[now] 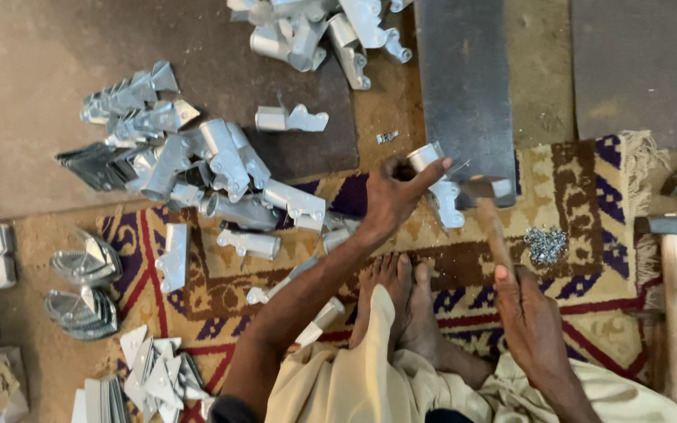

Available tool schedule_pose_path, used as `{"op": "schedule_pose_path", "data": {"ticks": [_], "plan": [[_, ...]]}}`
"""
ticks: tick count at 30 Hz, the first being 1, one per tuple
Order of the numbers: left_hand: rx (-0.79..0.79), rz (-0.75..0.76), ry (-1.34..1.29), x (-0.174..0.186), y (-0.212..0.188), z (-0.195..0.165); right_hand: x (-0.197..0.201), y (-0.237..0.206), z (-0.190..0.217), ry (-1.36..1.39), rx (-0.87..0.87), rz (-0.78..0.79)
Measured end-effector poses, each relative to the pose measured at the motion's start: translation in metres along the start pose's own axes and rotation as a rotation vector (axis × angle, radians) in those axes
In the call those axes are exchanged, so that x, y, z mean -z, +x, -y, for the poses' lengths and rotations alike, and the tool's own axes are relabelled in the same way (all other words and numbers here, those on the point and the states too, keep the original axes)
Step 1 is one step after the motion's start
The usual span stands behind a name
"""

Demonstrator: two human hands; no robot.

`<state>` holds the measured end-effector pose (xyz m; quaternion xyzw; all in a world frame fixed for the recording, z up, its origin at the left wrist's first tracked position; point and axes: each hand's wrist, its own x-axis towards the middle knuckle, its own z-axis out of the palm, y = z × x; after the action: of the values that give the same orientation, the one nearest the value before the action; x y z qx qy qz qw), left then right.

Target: The person sits on the floor among piles of cast aluminum parts and hammers small nails or pins into the components one at a time, holding each part against a steel plate while striking with a hammer, then sets the finished part aside and picks up the next one.

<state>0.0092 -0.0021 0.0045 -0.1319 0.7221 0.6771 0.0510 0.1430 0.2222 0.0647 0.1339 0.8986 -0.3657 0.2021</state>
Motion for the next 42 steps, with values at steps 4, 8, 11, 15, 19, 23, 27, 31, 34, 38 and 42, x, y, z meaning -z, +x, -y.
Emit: {"op": "schedule_pose_path", "data": {"ticks": [4, 8, 11, 15, 19, 23, 27, 31, 34, 38, 42], "plan": [[-0.016, -0.011, -0.065, 0.001, -0.004, 0.003, 0.001, -0.004, -0.002, 0.015, 0.058, -0.078], [0.084, 0.018, 0.074, -0.003, 0.005, 0.011, -0.001, 0.002, -0.006, -0.088, -0.097, 0.050], [0.030, -0.037, 0.061, -0.004, 0.010, 0.016, -0.008, 0.005, -0.011, -0.080, -0.073, -0.009], [0.066, -0.050, 0.032, -0.007, 0.006, 0.020, -0.019, 0.006, -0.016, -0.108, 0.459, -0.538], [0.058, -0.026, 0.012, -0.007, 0.007, 0.017, -0.016, 0.007, -0.021, 0.182, -0.012, -0.047], [0.088, -0.008, 0.008, -0.005, 0.007, 0.016, 0.002, -0.008, -0.037, 0.591, 0.149, -0.128], [0.077, -0.011, 0.021, -0.005, 0.006, 0.015, 0.003, -0.004, -0.058, 1.134, 0.721, -0.064], [0.104, -0.037, 0.037, -0.005, 0.007, 0.011, -0.011, 0.019, -0.065, -0.175, 0.160, -0.058], [0.062, -0.031, 0.129, -0.001, 0.007, 0.008, -0.027, 0.022, -0.057, 0.103, -0.075, -0.042], [0.071, 0.038, -0.057, 0.000, 0.005, 0.017, -0.045, 0.025, -0.049, 0.508, -0.326, 0.018], [-0.056, -0.081, -0.283, 0.006, 0.017, 0.027, -0.048, 0.051, -0.061, 0.529, -0.032, 0.119]]}}
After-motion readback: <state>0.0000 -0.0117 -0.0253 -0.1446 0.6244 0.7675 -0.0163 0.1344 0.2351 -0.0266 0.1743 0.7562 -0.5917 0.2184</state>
